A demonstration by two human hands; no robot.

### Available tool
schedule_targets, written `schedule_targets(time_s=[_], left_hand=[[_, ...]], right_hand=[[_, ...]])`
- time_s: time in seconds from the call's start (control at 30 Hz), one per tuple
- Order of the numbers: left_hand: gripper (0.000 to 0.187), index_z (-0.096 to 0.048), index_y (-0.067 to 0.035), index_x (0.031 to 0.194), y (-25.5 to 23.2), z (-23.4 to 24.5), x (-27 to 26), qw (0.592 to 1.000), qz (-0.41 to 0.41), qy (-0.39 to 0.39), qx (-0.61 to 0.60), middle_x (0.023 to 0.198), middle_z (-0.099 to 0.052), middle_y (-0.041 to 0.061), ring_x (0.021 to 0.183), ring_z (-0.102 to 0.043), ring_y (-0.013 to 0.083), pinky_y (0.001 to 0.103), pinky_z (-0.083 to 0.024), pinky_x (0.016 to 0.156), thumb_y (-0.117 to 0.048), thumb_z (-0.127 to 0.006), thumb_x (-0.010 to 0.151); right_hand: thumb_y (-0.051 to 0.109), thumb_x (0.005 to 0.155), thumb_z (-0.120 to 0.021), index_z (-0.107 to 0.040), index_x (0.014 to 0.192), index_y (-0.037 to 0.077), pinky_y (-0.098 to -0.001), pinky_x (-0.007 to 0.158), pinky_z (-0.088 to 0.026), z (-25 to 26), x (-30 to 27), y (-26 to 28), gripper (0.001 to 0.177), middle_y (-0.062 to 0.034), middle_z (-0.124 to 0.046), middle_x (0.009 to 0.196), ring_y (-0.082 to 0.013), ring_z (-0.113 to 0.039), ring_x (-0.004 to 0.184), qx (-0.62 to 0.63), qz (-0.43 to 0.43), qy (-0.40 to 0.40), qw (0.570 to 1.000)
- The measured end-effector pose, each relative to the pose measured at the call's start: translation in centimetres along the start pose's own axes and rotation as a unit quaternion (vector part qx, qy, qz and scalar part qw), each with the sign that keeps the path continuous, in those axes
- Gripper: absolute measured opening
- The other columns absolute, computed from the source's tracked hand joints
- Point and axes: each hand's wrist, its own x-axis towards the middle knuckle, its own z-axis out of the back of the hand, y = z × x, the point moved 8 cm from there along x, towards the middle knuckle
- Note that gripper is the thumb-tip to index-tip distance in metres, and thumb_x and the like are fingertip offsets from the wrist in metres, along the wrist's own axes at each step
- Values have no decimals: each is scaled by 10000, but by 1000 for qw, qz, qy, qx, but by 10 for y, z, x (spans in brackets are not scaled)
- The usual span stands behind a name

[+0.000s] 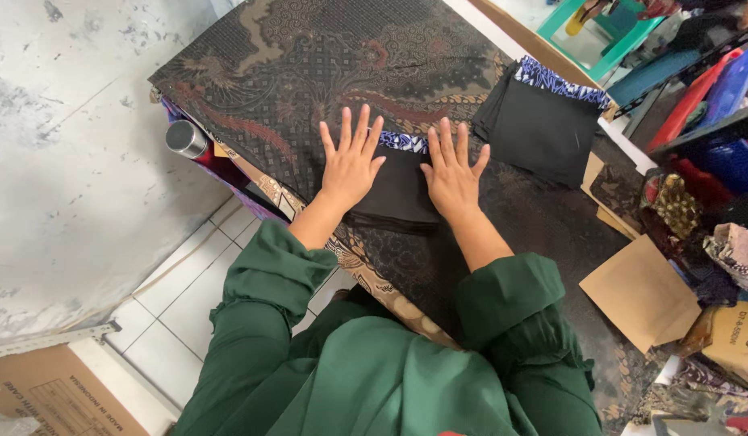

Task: The person irons small black fabric pieces with a blue patterned edge on a patterned table. They place a brown paper sheet over each piece, press with an iron, remove the paper, and stack the finished pieces. The process repeats for multiple items.

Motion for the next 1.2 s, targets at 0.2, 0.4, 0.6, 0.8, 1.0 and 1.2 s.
schedule_targets(time_s=[0.2, 0.4, 0.6, 0.8, 1.0, 1.2], left_hand=[[744, -261, -155, 1649, -4, 9, -40, 998, 22, 40, -43, 1710, -143, 204, 1569, -101, 470, 784, -14, 1153, -451, -563, 1037], [744, -281, -89, 1649, -21, 60, -47, 998, 45, -27, -41, 1702, -119, 270, 1564, -85, 513, 777, -18, 1155, -452, -535, 1051], [405, -586, -45, 1367, -113, 144, -33, 945, -99, -155, -270, 1476, -521, 206, 1438, -451, 443, 599, -323, 1226, -288, -592, 1043], [97, -742, -102, 988, -280, 32, 11, 893, -260, -47, -364, 1079, -728, 61, 1091, -680, 304, 447, -543, 955, -189, -704, 966], [156, -760, -149, 877, -301, -137, 136, 966, -56, 17, -253, 961, -682, 90, 944, -649, 364, 499, -534, 783, -303, -764, 847], [291, -758, -175, 859, -292, -224, 173, 979, 27, 140, -143, 1006, -689, 75, 1017, -668, 334, 470, -555, 832, -460, -777, 803]], right_hand=[[480, 1006, -615, -387, 1625, 134, -751, 1133, 59, 28, -40, 6, 745, -118, -221, 1727, -379, -97, 1596, 109, 5, 47, 993], [496, 1005, -632, -387, 1631, 123, -704, 1141, 129, 66, -70, 3, 768, -158, -203, 1724, -371, -89, 1600, 135, -9, 2, 991], [394, 1003, -640, -401, 1602, 89, -649, 1209, 98, 138, -210, -91, 714, -183, -253, 1721, -361, -157, 1620, 129, -184, -76, 971], [332, 988, -625, -442, 1559, 113, -666, 1199, 108, 153, -372, -134, 638, -162, -312, 1701, -366, -225, 1603, 29, -349, -90, 932], [367, 944, -636, -475, 1518, 167, -677, 1179, 111, 138, -435, -134, 628, -83, -363, 1660, -308, -266, 1569, -25, -398, -77, 914], [397, 889, -643, -495, 1461, 168, -688, 1159, 100, 136, -425, -140, 633, -61, -394, 1601, -282, -271, 1524, -28, -404, -59, 913]])
